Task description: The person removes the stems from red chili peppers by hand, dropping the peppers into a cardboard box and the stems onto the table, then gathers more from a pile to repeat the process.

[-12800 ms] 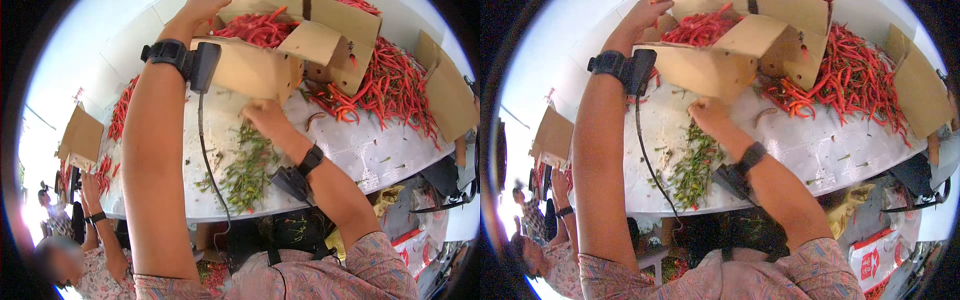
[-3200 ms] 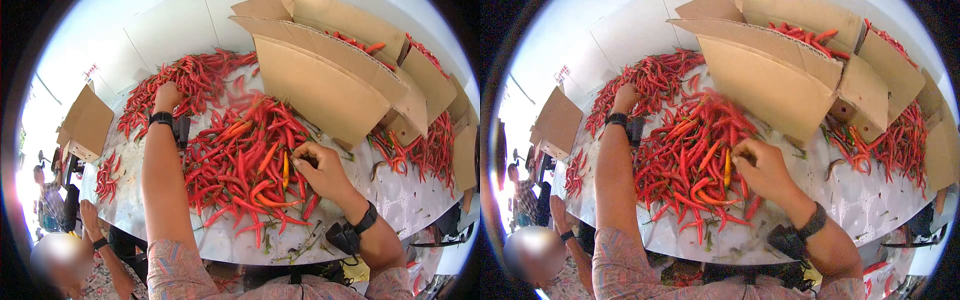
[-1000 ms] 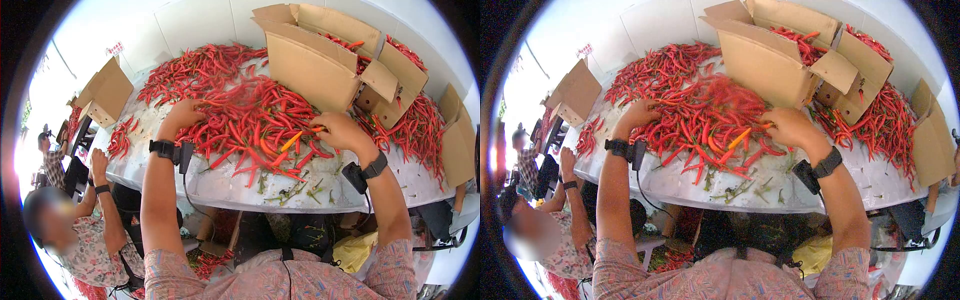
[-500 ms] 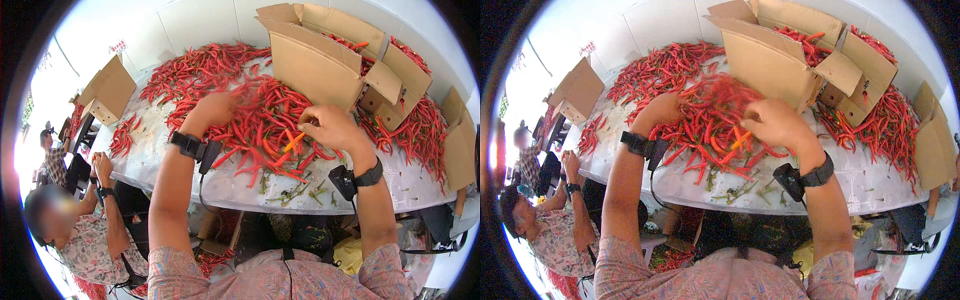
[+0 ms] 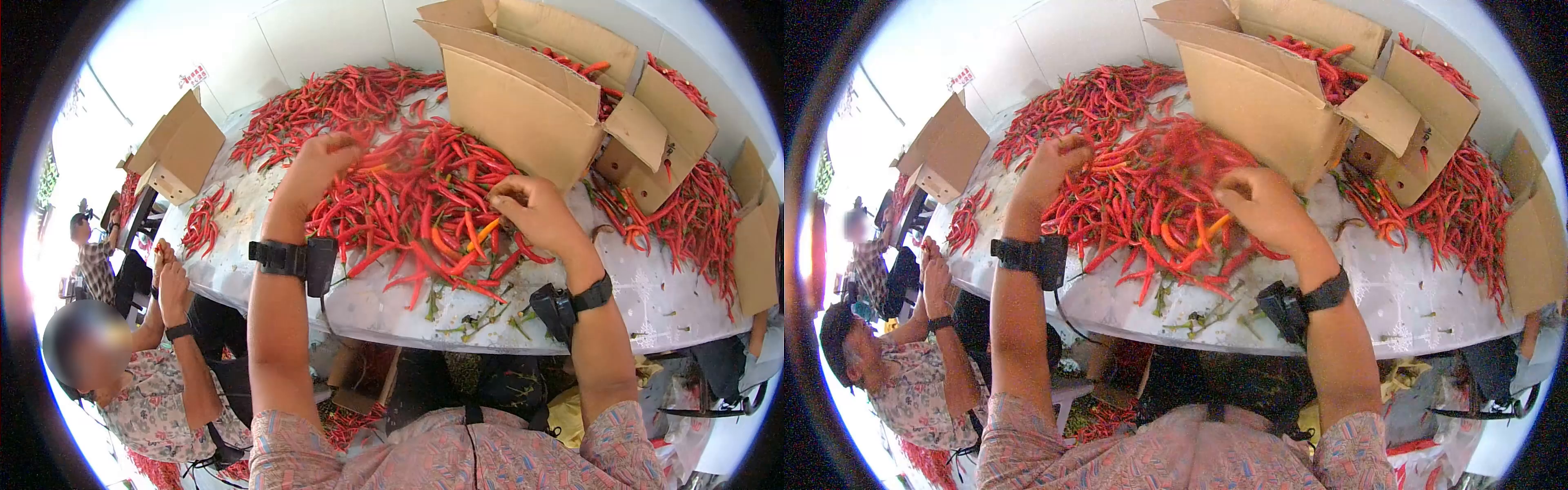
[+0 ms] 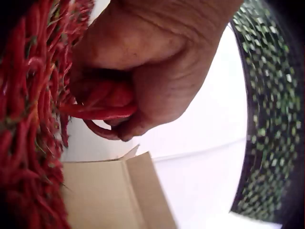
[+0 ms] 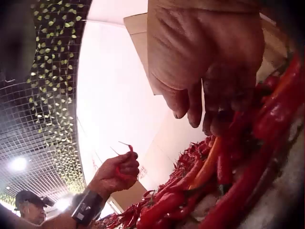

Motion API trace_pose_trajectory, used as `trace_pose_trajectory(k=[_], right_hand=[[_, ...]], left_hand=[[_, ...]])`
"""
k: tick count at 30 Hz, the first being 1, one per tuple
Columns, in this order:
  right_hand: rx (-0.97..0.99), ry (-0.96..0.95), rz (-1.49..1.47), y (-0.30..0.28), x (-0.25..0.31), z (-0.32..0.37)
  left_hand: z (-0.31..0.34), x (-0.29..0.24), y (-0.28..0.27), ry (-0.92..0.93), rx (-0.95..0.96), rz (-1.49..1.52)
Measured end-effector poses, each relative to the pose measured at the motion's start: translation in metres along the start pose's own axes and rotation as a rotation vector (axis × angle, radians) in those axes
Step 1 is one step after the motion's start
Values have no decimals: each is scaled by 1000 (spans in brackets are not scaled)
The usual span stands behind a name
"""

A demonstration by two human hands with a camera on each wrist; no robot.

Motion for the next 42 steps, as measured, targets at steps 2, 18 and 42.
trace_pose_trajectory(k=[2, 18, 42], right_hand=[[-23, 51, -77, -2, -12, -2], [-238, 52, 14, -14, -29, -5], [-183, 62, 66, -15, -34, -6]], left_hand=[[-5, 29, -10, -149, -160, 455], [-78, 14, 80, -78, 35, -37], [-58, 48, -6, -124, 145, -535]])
Point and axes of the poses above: each hand's wrist, its own z-axis away from the middle knuckle, its own y-axis out of the palm, x = y × z, the point moved 7 cm from there along -z, towards the middle knuckle, and after that the axes turned 6 degrees about y, right-handed, at the moved point
